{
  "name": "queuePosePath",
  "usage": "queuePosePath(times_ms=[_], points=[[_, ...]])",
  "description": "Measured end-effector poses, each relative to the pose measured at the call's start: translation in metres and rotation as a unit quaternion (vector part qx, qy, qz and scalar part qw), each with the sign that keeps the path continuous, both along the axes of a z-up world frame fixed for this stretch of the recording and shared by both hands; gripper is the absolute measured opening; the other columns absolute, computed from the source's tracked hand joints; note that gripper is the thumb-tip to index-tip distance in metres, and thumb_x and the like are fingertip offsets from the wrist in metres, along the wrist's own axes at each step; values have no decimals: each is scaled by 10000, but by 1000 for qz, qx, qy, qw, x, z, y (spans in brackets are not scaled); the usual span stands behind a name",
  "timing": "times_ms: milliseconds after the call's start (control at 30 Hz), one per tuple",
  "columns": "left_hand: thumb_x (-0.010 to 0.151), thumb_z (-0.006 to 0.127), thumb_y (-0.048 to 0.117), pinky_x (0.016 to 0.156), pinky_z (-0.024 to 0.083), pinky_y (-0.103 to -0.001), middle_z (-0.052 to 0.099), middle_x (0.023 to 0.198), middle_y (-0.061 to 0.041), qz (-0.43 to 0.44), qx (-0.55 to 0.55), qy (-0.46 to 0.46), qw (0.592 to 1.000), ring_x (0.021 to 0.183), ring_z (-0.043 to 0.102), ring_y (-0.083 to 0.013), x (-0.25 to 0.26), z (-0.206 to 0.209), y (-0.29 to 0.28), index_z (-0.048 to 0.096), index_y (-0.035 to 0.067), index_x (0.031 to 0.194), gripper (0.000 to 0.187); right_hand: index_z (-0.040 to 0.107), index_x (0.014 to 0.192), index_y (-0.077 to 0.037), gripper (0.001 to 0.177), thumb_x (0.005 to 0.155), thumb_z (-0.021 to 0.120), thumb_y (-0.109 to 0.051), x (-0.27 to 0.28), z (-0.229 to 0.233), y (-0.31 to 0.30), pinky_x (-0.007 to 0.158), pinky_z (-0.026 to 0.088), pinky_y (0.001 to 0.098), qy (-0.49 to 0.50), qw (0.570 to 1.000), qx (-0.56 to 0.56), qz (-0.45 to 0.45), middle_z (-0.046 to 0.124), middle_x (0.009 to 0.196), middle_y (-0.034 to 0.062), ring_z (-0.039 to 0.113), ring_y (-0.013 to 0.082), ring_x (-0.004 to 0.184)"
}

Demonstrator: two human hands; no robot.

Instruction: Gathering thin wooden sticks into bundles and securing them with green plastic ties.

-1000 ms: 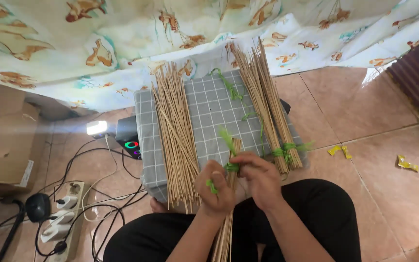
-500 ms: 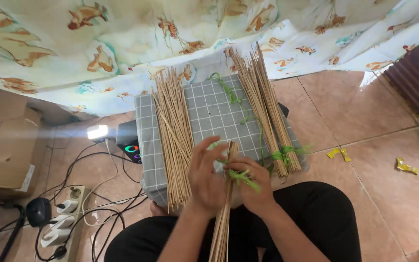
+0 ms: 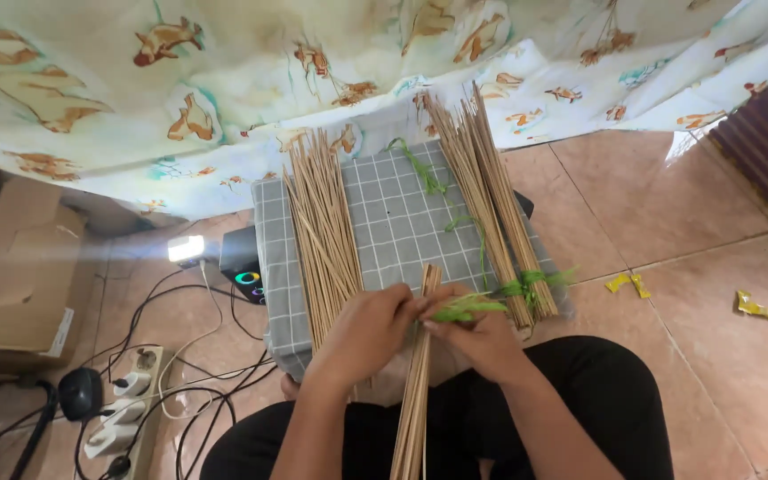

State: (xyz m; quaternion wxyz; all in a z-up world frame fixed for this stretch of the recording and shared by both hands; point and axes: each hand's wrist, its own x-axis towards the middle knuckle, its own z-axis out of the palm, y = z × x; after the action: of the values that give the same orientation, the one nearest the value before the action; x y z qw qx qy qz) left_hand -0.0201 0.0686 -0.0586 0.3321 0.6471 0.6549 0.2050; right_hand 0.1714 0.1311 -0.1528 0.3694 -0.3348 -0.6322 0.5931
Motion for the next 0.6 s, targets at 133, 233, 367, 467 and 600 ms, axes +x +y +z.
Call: queuePosePath(times_ms=[133,233,367,467,600], points=[[1035,500,283,736,495,-619,664,812,-337,26,-1,-114,993,904,633,-589,1,-14,2,655,12,939,327,824,896,2,82,816,807,8,-4,10,-5,809,568,401,92,995,36,30,788,892,119,674,194,884],[1019,517,269,711,498,-525,651,744,-263,49,-9,-191,980,772,662,-426,3,-29,6,684,45,900,304,830,910,24,109,810,799,58,-4,5,-3,785,542,355,134,989,29,56,765,869,118,654,174,862],[985,545,249,668,479,-435,603,679,-138,84,-23,-276,957,717,593,-283,9,-38,9,735,60,895,283,824,920,24,124,823,780,86,0,-6,1,734,556,358,165,985,-5,46,767,828,91,631,147,788],[844,608,171,638,487,-374,590,679,-52,78,-21,-305,949,686,594,-234,17,-37,5,760,65,935,207,789,894,21,43,878,762,-9,2,-9,4,656,536,317,144,989,-12,-8,702,733,64,599,129,676],[753,731,182,561,475,-328,558,578,-37,94,27,-262,960,562,579,-174,23,-40,3,793,111,931,201,730,790,41,194,920,755,-100,2,-6,7,446,493,297,70,996,11,-60,629,523,124,549,151,420]])
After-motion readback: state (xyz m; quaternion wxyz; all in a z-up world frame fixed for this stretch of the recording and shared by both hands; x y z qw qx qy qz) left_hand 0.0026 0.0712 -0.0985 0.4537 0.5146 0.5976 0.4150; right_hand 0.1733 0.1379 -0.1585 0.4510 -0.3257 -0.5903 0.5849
